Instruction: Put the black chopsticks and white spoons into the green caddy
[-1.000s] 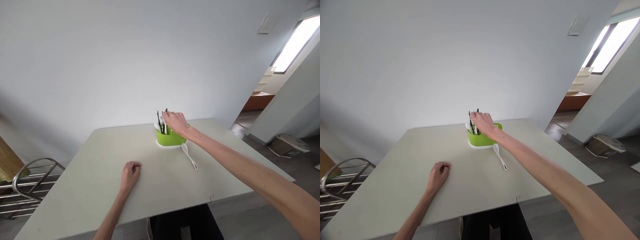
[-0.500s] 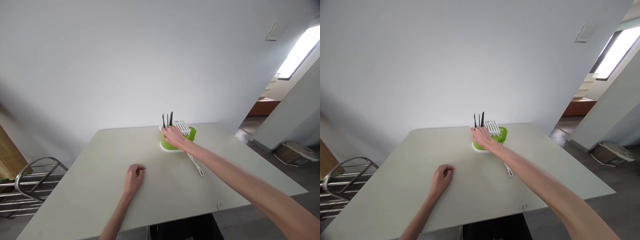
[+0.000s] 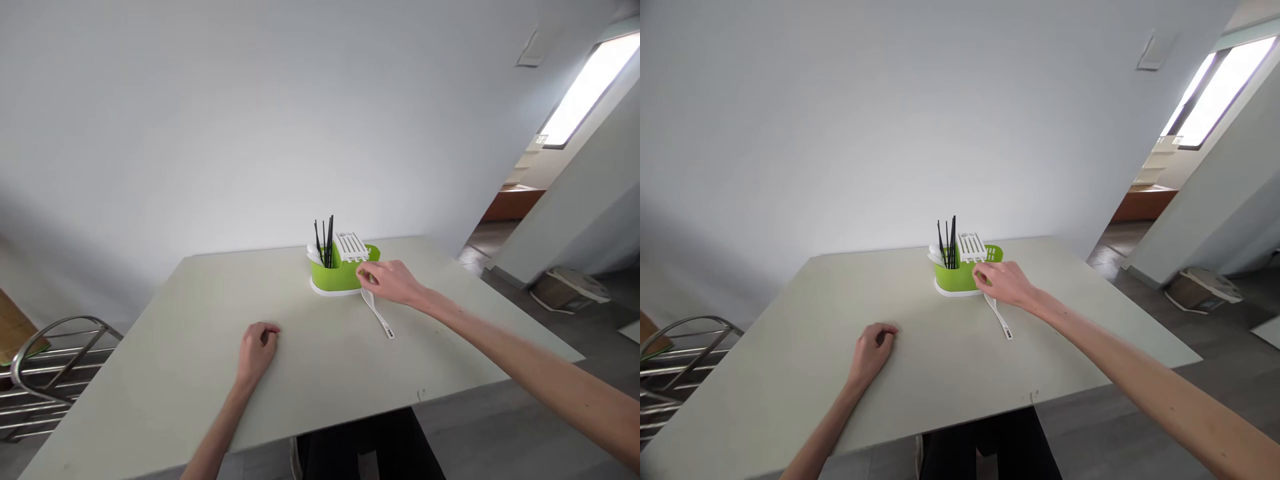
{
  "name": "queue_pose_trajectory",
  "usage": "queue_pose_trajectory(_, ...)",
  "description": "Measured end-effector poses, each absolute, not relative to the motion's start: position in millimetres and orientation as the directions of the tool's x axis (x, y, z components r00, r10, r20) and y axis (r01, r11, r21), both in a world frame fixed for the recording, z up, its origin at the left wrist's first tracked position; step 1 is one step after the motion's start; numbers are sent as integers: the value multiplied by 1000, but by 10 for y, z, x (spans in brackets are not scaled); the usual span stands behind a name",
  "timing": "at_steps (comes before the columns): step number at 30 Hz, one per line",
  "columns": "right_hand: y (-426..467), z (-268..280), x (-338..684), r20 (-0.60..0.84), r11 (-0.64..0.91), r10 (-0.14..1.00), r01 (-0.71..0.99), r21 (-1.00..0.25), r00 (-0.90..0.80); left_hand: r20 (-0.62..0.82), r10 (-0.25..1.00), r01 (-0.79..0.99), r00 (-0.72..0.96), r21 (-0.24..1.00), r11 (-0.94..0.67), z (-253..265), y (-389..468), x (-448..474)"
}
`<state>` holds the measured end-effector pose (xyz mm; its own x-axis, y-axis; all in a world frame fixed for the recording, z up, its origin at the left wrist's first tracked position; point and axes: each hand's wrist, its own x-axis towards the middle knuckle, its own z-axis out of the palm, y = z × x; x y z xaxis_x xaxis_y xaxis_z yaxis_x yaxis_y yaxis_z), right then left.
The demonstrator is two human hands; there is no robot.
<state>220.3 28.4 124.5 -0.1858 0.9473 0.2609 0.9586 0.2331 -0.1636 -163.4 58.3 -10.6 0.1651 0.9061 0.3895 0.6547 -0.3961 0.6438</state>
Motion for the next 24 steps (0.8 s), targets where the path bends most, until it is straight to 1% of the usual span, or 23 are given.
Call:
queue_pose_trajectory(2,261,1081,2385,118,3,993,975,-220,24,383,909,662,163,641,-389,-109,598,-1625)
queue_pose_trajectory(4,282,890,2476,23,-138,989,961,-241,148,377,913,668,158,640,-380,-107,603,-1619)
queue_pose_trajectory(7,339,605,2435,-77,-250,968,930,-269,238,368,918,678,147,639,-364,-95,591,-1613)
queue_pose_trajectory(10,368,393,2238,-116,-289,957,906,-309,265,362,922,689,139,633,-353,-78,573,-1607)
queue_pose_trajectory(13,345,300,1992,-107,-248,969,896,-368,224,357,924,700,136,625,-344,-63,561,-1605)
queue_pose_trajectory(17,270,393,1728,-67,-107,994,865,-490,85,345,929,711,134,619,-333,-55,560,-1611)
queue_pose_trajectory(21,227,752,1608,40,56,998,778,-625,-40,341,930,714,139,616,-332,-52,567,-1613)
queue_pose_trajectory(24,255,1129,1606,170,143,985,719,-680,-35,350,926,709,138,618,-339,-46,565,-1603)
